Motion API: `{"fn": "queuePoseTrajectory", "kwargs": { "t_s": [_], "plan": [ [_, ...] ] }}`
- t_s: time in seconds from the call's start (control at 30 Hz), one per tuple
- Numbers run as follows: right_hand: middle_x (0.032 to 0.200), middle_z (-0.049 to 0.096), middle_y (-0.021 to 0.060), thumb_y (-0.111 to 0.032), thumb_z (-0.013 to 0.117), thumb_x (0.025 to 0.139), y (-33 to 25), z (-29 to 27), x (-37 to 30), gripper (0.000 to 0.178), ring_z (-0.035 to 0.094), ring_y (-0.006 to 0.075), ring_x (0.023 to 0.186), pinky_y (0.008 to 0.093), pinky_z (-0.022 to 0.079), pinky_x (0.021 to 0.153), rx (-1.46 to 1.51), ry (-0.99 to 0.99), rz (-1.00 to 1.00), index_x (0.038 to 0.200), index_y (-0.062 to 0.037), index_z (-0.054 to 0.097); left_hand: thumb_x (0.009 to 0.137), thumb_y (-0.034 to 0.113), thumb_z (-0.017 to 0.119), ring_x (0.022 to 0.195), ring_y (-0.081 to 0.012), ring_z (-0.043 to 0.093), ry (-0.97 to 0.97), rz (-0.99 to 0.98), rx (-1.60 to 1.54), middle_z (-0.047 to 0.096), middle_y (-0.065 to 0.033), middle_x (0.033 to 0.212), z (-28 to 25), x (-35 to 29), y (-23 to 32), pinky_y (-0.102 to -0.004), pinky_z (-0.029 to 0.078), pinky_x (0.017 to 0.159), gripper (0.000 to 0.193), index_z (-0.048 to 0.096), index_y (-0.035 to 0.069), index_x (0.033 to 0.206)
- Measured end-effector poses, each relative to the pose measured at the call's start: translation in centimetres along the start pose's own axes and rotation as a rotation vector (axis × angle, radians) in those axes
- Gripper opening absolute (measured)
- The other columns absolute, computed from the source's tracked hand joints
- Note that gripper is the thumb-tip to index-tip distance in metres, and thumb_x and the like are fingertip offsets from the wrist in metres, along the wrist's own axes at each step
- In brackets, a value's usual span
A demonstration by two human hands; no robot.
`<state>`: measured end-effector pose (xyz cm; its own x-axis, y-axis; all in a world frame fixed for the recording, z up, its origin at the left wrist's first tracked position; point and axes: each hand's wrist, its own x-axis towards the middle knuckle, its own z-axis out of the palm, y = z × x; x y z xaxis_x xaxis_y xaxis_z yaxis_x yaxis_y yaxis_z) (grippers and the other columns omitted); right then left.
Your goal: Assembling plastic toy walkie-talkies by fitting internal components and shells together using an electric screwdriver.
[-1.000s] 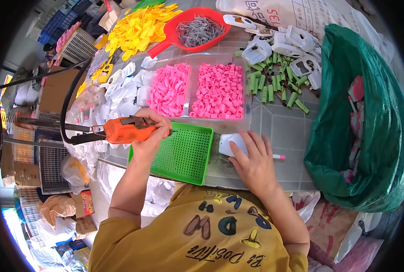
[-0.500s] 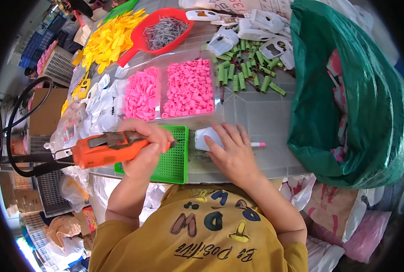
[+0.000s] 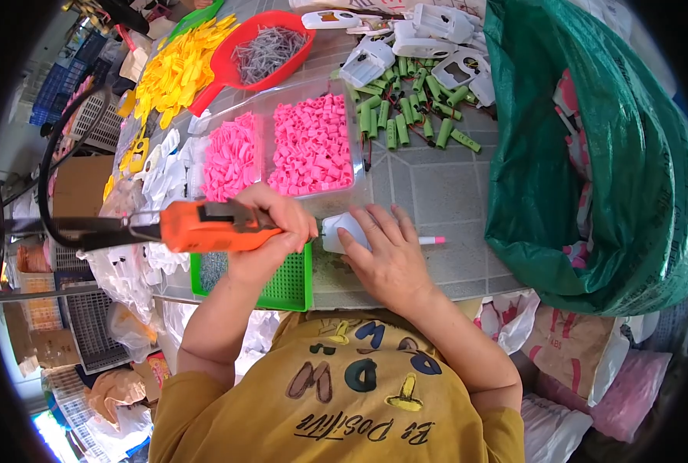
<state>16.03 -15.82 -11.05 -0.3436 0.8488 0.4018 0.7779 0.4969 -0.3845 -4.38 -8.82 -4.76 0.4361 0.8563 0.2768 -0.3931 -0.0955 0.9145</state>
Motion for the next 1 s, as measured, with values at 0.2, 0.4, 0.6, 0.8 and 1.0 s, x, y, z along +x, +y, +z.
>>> {"fn": "queuePoseTrajectory", "kwargs": {
  "t_s": [0.2,0.4,0.6,0.8,1.0],
  "plan": [
    [0.14,0.057,0.0169,-0.024,0.078,0.08,0.1,-0.1,0.2,0.049,0.054,0.0358,0.129,0.0601,0.04,0.109,-0.044,0.015,-0.037,0.126,-0.0138,0.063,0.079,-0.003,0.074,0.068,-0.0196,0.06,-0.129,-0.165,0.126,0.061,-0.0056,0.074,0.6,1.9,0.6,-0.0398,0.052,0.076,0.027,0.051,0.008,0.089],
    [0.143,0.055,0.0165,-0.021,0.082,0.077,0.3,-1.2,0.0,0.058,0.051,0.0382,0.133,0.0615,0.037,0.113,-0.011,-0.016,0.022,0.13,-0.0143,0.06,0.079,-0.008,0.07,0.079,-0.0127,0.065,-0.053,-0.064,0.207,0.064,-0.0056,0.087,0.7,-0.6,1.6,-0.0284,0.055,0.076,0.02,0.063,0.004,0.092],
    [0.132,0.062,0.0204,-0.02,0.083,0.078,3.4,-2.5,-0.5,0.065,0.062,0.0396,0.119,0.0516,0.049,0.103,0.154,0.038,0.001,0.135,-0.0093,0.053,0.096,0.044,0.066,0.098,-0.033,0.058,-0.416,-0.155,-0.409,0.06,-0.0164,0.1,-0.3,0.5,5.1,-0.0558,0.054,0.088,0.049,0.066,-0.001,0.115],
    [0.11,0.071,0.0187,-0.026,0.079,0.082,3.7,-6.2,-0.4,0.057,0.072,0.0382,0.095,0.0426,0.059,0.083,0.486,-0.047,0.217,0.128,-0.0053,0.053,0.079,0.015,0.085,0.125,-0.0321,0.061,-0.499,-0.033,0.902,0.064,-0.0172,0.129,2.4,3.0,3.6,-0.0415,0.049,0.105,0.058,0.062,0.004,0.131],
    [0.101,0.072,0.0162,-0.027,0.089,0.075,3.7,-8.7,-1.2,0.062,0.071,0.0366,0.088,0.043,0.057,0.075,0.394,0.106,0.044,0.127,-0.0056,0.062,0.08,0.013,0.085,0.102,-0.0345,0.071,-0.501,0.172,0.966,0.072,-0.0169,0.115,4.8,3.6,2.3,-0.0402,0.058,0.087,0.046,0.068,0.003,0.122]
  ]
}}
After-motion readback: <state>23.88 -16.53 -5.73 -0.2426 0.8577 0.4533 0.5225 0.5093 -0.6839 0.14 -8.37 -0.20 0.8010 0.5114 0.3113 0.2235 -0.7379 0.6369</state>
